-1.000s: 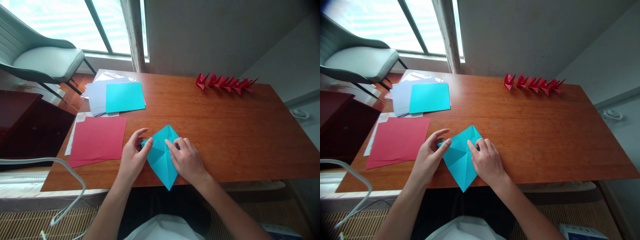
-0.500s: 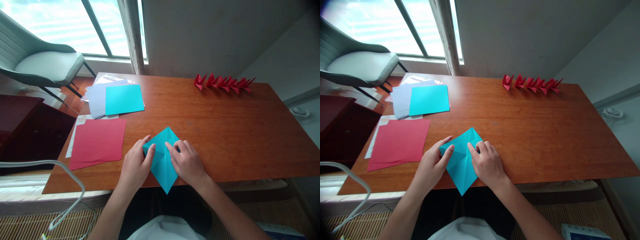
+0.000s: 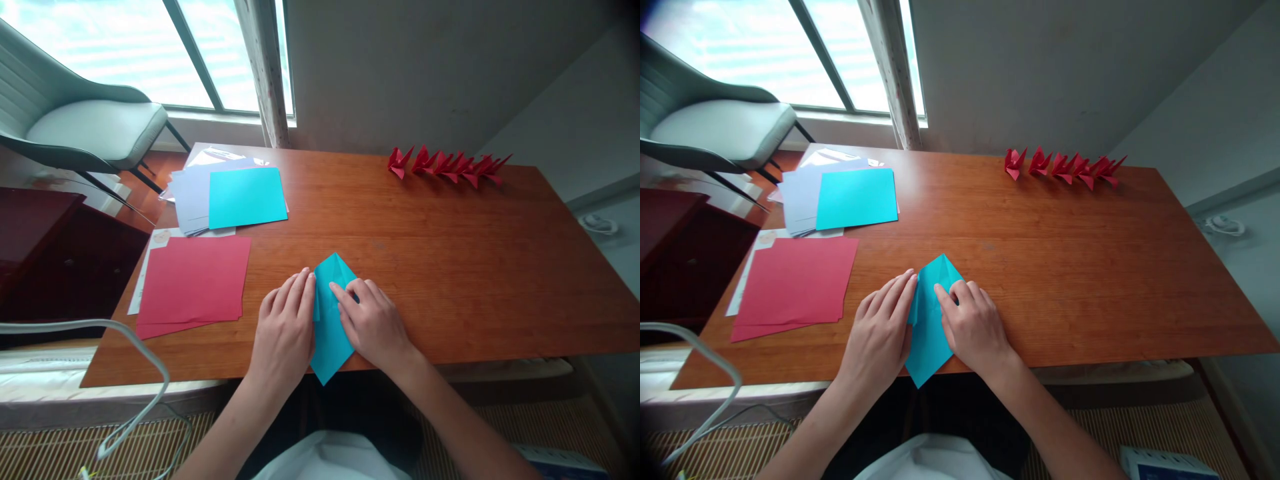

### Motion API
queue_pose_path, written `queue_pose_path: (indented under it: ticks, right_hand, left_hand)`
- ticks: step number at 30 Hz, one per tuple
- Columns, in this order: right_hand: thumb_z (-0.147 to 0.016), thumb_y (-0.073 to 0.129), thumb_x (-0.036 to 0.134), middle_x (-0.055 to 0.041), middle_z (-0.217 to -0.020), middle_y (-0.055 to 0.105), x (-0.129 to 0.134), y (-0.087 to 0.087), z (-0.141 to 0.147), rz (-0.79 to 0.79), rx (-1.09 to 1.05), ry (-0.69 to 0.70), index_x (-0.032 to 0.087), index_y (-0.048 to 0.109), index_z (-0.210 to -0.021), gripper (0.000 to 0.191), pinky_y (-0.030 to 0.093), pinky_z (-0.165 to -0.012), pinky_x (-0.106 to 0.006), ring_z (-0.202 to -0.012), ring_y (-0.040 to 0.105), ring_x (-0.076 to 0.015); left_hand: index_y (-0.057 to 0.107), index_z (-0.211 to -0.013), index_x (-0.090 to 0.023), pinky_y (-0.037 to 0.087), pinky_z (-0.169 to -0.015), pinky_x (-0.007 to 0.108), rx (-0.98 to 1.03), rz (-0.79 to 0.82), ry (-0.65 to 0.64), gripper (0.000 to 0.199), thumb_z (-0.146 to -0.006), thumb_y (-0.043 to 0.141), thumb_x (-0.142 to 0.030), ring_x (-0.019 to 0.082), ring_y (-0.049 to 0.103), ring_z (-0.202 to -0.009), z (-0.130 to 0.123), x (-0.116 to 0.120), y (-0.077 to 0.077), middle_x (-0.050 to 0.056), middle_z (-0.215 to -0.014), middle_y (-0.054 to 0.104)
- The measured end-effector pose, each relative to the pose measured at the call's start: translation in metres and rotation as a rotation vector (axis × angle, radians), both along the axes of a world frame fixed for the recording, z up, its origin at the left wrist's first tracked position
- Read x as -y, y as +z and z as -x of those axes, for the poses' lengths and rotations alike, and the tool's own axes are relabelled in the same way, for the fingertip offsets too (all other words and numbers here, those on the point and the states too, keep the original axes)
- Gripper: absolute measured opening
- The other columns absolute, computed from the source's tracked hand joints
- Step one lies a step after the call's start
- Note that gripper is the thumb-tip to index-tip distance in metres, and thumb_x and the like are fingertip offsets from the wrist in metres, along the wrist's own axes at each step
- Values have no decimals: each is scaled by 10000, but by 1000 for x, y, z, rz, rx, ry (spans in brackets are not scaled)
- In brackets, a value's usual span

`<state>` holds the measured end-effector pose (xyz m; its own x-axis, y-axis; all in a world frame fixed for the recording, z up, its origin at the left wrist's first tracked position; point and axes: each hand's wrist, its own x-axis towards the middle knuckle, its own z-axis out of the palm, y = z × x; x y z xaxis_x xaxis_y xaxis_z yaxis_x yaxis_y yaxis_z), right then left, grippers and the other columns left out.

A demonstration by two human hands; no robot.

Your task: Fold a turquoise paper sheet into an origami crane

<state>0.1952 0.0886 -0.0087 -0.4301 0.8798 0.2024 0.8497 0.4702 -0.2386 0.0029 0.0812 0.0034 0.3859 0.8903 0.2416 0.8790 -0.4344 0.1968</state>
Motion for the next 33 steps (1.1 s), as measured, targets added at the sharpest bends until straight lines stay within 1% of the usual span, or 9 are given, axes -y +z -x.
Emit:
queue_pose_path:
  ticks: [2, 4, 7, 9, 12, 15, 23, 29, 33]
  right_hand:
    - [-999, 499, 210, -113, -1019, 653, -3, 3, 1, 29, 7, -2, 150, 603, -1376, 396, 508, -788, -378, -905, 583, -247]
    - [-1008, 491, 224, -113, -1030, 657, -7, 7, 2, 58, 21, -1, 137, 590, -1384, 399, 506, -784, -365, -913, 592, -241]
    - [-1015, 487, 229, -107, -1036, 660, -10, 11, 4, 83, 43, -4, 143, 575, -1399, 403, 498, -772, -347, -923, 595, -233]
    - [-1015, 496, 234, -102, -1024, 656, -9, 11, 4, 77, 52, -9, 155, 581, -1393, 396, 490, -772, -341, -916, 589, -229]
    - [-1015, 509, 254, -99, -1010, 644, -5, 9, 4, 53, 47, -5, 166, 590, -1386, 389, 483, -781, -344, -908, 574, -228]
    - [-1017, 509, 257, -102, -1008, 637, 0, 6, 2, 45, 39, 1, 160, 585, -1395, 398, 479, -788, -350, -913, 564, -231]
    - [-1027, 483, 248, -104, -1024, 629, 3, 5, 1, 60, 8, 1, 142, 596, -1388, 394, 474, -802, -362, -925, 555, -235]
    - [-1001, 523, 180, -85, -988, 617, 5, 4, 3, 14, 52, 22, 207, 591, -1410, 415, 451, -748, -349, -889, 536, -231]
    - [-1010, 520, 165, -72, -966, 619, 5, 3, 4, -15, 46, 51, 243, 631, -1364, 379, 444, -738, -332, -868, 533, -214]
  left_hand:
    - [397, -1508, -106, 408, -1079, 437, 12, -32, -55, 583, -925, 411, -82, 300, 542, -1355, 4, -1, -4, 173, -1507, 540]
    - [445, -1476, -111, 441, -1032, 396, 56, -52, -32, 515, -961, 424, -115, 272, 612, -1267, 8, -2, -4, 157, -1424, 621]
    - [610, -1319, -162, 490, -902, 339, 125, -70, 84, 349, -989, 510, -216, 242, 688, -1054, 11, -6, 1, 95, -1188, 746]
    - [697, -1163, -202, 487, -787, 309, 122, -69, 170, 235, -980, 560, -259, 220, 689, -902, 10, -7, 5, 51, -1006, 762]
    - [730, -984, -229, 406, -600, 289, 68, -41, 294, 156, -968, 601, -316, 185, 653, -709, 5, -7, 5, 7, -815, 713]
    - [725, -971, -234, 340, -530, 284, 42, -13, 350, 156, -962, 616, -345, 161, 619, -610, 4, -2, 2, -17, -749, 691]
    - [715, -1037, -206, 405, -607, 255, 184, -55, 321, 168, -959, 628, -327, 148, 667, -674, 15, 6, -2, 1, -865, 750]
    - [707, -1100, -197, 436, -628, 242, 413, 32, 242, 193, -976, 587, -285, 132, 585, -651, 3, 6, -1, -10, -750, 607]
    - [637, -1298, -179, 484, -729, 307, 325, 80, 203, 340, -1003, 497, -276, 202, 604, -827, -4, 6, -1, 62, -914, 627]
